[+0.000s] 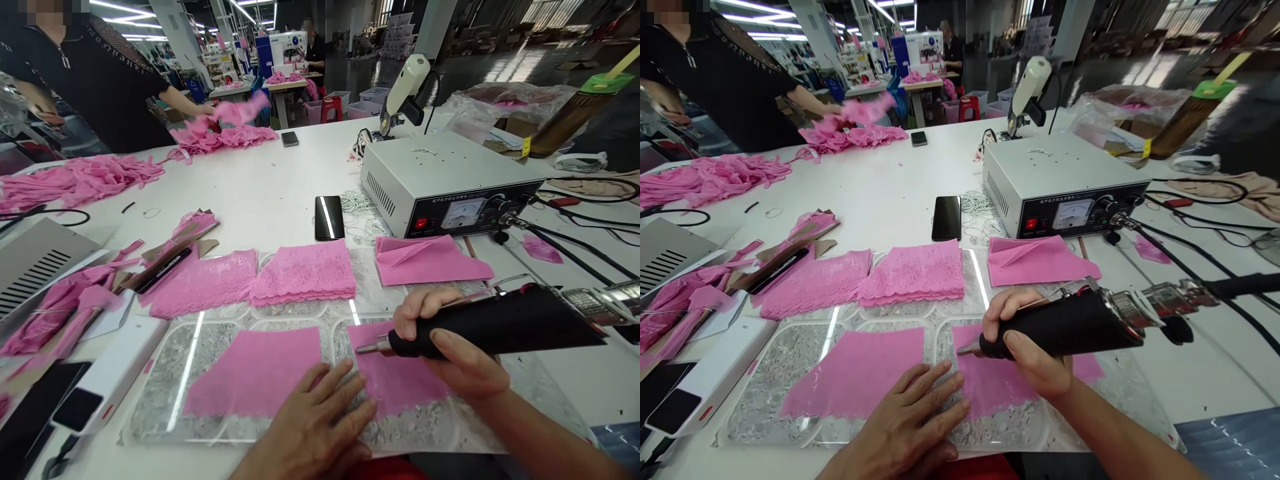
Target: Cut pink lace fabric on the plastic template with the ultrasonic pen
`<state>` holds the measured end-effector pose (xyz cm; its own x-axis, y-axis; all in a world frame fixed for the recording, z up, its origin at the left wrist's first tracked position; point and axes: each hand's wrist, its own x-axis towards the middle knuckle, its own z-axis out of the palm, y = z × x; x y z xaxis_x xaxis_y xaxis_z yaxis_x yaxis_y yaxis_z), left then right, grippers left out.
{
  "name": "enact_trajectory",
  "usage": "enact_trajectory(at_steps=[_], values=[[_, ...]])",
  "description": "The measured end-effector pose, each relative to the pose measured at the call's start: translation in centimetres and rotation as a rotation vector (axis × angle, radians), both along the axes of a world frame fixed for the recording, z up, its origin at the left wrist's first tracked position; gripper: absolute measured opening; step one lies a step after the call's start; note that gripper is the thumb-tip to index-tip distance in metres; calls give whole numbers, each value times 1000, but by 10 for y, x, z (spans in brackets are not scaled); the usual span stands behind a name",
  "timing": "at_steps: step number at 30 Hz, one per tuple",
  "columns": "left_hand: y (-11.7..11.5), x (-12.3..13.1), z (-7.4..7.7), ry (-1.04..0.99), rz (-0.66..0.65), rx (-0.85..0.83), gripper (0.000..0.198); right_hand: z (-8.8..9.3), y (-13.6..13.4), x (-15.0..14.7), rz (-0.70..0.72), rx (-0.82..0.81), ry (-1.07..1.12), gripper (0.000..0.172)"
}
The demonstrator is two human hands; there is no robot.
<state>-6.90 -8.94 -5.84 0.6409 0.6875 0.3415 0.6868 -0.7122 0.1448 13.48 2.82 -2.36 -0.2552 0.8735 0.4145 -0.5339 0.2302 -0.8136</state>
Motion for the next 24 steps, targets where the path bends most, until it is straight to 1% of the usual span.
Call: enact_trajectory(at_steps=[2, 5, 10, 17, 21, 23, 24], values=[[-1, 0, -1, -3, -10, 11, 35, 1, -1, 2, 13, -27, 18, 12], [-1, 0, 0, -27, -30, 36, 32, 4, -4, 7, 75, -72, 31, 13], [0, 0, 2, -39, -73, 48, 30, 6, -10, 13, 162, -112, -29, 12], [1, 2, 5, -31, -80, 37, 30, 6, -12, 13, 179, -94, -66, 12], [3, 2, 8, -44, -73, 60, 30, 6, -13, 10, 202, -73, -54, 11], [3, 2, 9, -44, -67, 84, 30, 7, -10, 11, 182, -74, -42, 12], [3, 2, 8, -46, -64, 102, 29, 8, -8, 14, 151, -76, -30, 13]])
